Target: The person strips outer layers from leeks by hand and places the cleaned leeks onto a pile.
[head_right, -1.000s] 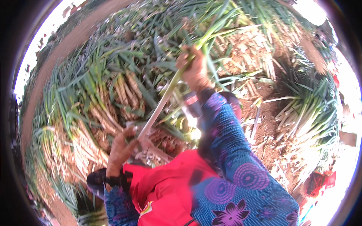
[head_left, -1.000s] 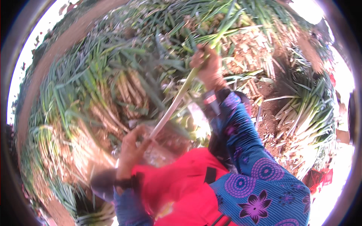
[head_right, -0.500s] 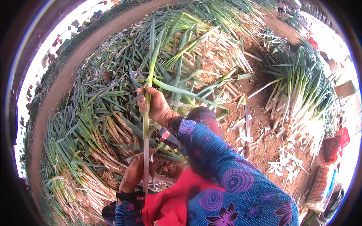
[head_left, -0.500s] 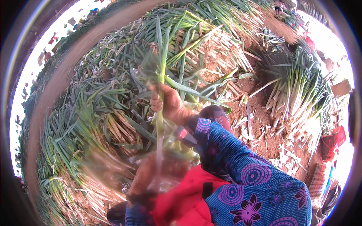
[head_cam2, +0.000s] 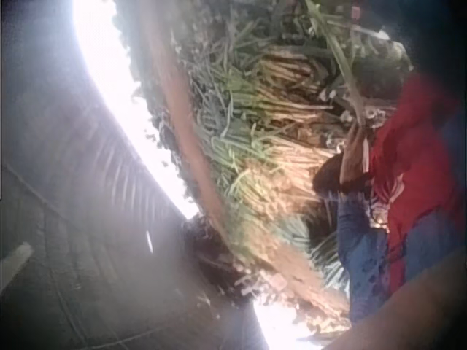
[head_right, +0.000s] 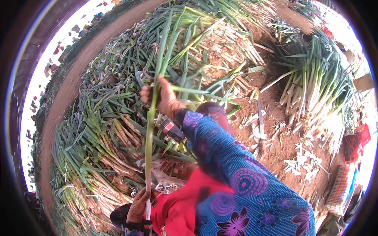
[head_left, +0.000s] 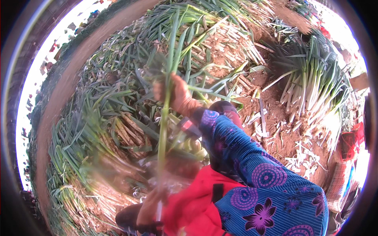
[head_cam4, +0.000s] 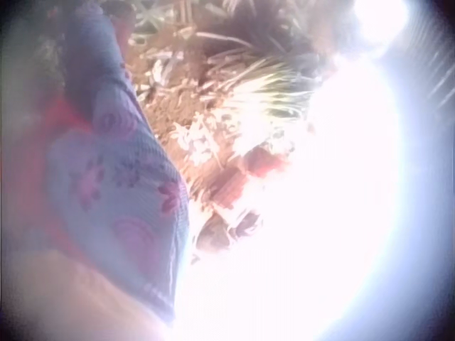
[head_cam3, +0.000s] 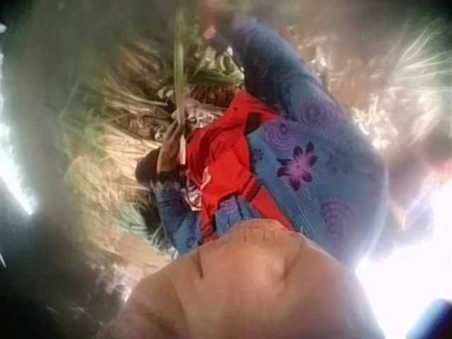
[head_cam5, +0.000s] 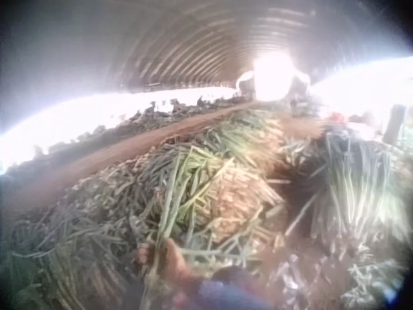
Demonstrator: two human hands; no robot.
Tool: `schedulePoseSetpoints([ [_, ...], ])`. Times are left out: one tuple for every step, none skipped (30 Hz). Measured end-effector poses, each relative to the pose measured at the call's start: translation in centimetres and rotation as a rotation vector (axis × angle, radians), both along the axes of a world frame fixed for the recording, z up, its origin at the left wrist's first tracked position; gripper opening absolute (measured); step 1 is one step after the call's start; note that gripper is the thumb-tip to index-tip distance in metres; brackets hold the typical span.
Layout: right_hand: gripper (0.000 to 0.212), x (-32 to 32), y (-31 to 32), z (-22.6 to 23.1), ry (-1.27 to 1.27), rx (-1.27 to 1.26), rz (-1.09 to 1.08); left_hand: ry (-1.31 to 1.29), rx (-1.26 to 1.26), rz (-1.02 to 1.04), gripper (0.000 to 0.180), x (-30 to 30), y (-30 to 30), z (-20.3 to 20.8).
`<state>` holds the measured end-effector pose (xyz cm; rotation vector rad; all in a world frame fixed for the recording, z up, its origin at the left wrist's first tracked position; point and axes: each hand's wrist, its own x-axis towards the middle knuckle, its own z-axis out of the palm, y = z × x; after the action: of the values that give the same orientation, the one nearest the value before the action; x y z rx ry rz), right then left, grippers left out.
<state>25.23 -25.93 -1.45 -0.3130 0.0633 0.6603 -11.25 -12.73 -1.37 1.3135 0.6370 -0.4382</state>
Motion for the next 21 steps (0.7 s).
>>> schedulePoseSetpoints([
  [0.041, -0.6, -0.1, -0.1, -0.051, 0.024, 0.097, -0.032, 0.007, 0.005, 0.027, 0.0, -0.2, 0.1],
  [0.043, -2.1, 0.5, 0.6, -0.001, 0.063, 0.111, -0.034, 0.039, 0.095, 0.025, -0.2, -0.4, 0.0],
  [0.033, -2.8, 1.1, -0.8, -0.058, 0.088, 0.111, -0.080, 0.095, 0.068, 0.024, -0.3, 0.1, -1.2],
  [0.032, -4.7, 2.0, -0.5, 0.090, 0.172, 0.235, -0.137, 0.070, 0.093, 0.025, -0.6, 0.3, -1.6],
  [0.030, -7.1, 2.2, -0.3, 0.058, 0.142, 0.208, -0.193, 0.031, 0.098, 0.026, 0.3, 0.2, -1.8],
  [0.029, -9.0, 3.6, -0.8, 0.161, 0.091, 0.239, -0.246, 0.092, 0.085, 0.027, 1.0, -0.7, -0.7],
  [0.029, -10.8, 3.9, -0.6, 0.067, -0.006, 0.226, -0.276, 0.047, 0.078, 0.030, 1.3, 0.4, -1.9],
  [0.033, -12.6, 3.2, 0.7, 0.022, -0.128, 0.198, -0.170, 0.074, 0.040, 0.027, 2.1, 0.8, -2.0],
  [0.032, -13.3, 2.6, 1.6, 0.010, -0.167, 0.067, -0.072, 0.104, -0.012, 0.028, 3.2, 0.5, -1.8],
  [0.034, -12.8, 2.2, 1.2, -0.066, -0.205, 0.000, -0.083, 0.095, -0.053, 0.028, 3.7, -0.1, -2.4],
  [0.035, -12.1, 1.8, 0.8, -0.139, -0.244, -0.061, -0.404, 0.475, -0.210, 0.028, 4.0, -0.8, -3.4],
  [0.037, -11.3, 1.0, 1.0, -0.167, -0.221, -0.104, -0.736, 0.847, -0.356, 0.031, 4.7, -1.8, -3.5],
  [0.037, -10.6, -0.1, 1.0, -0.165, -0.227, -0.136, -0.753, 0.834, -0.382, 0.031, 5.0, -2.2, -2.9],
  [0.036, -9.8, -1.4, 1.2, -0.188, -0.166, -0.200, -0.404, 0.569, -0.318, 0.033, 5.3, -2.9, -1.0],
  [0.035, -9.2, -2.8, 2.3, -0.217, -0.100, -0.256, -0.052, 0.316, -0.244, 0.034, 5.6, -3.2, 0.1],
  [0.033, -8.9, -4.7, 3.1, -0.198, -0.078, -0.254, -0.071, 0.324, -0.275, 0.034, 5.7, -3.0, -0.3],
  [0.031, -9.2, -6.8, 5.3, -0.182, -0.114, -0.264, -0.074, 0.328, -0.288, 0.034, 5.4, -1.9, -1.2],
  [0.030, -9.0, -8.2, 6.2, -0.204, -0.113, -0.324, -0.095, 0.331, -0.352, 0.034, 5.2, -0.4, -2.5],
  [0.030, -8.8, -10.2, 7.1, -0.234, -0.121, -0.398, -0.126, 0.326, -0.429, 0.034, 5.6, -0.1, -3.1],
  [0.029, -8.2, -12.4, 7.3, -0.255, -0.139, -0.449, -0.077, 0.356, -0.402, 0.033, 6.1, -1.8, -1.2],
  [0.029, -7.8, -14.7, 7.5, -0.274, -0.157, -0.501, -0.087, 0.386, -0.419, 0.033, 6.6, -2.4, -1.1],
])
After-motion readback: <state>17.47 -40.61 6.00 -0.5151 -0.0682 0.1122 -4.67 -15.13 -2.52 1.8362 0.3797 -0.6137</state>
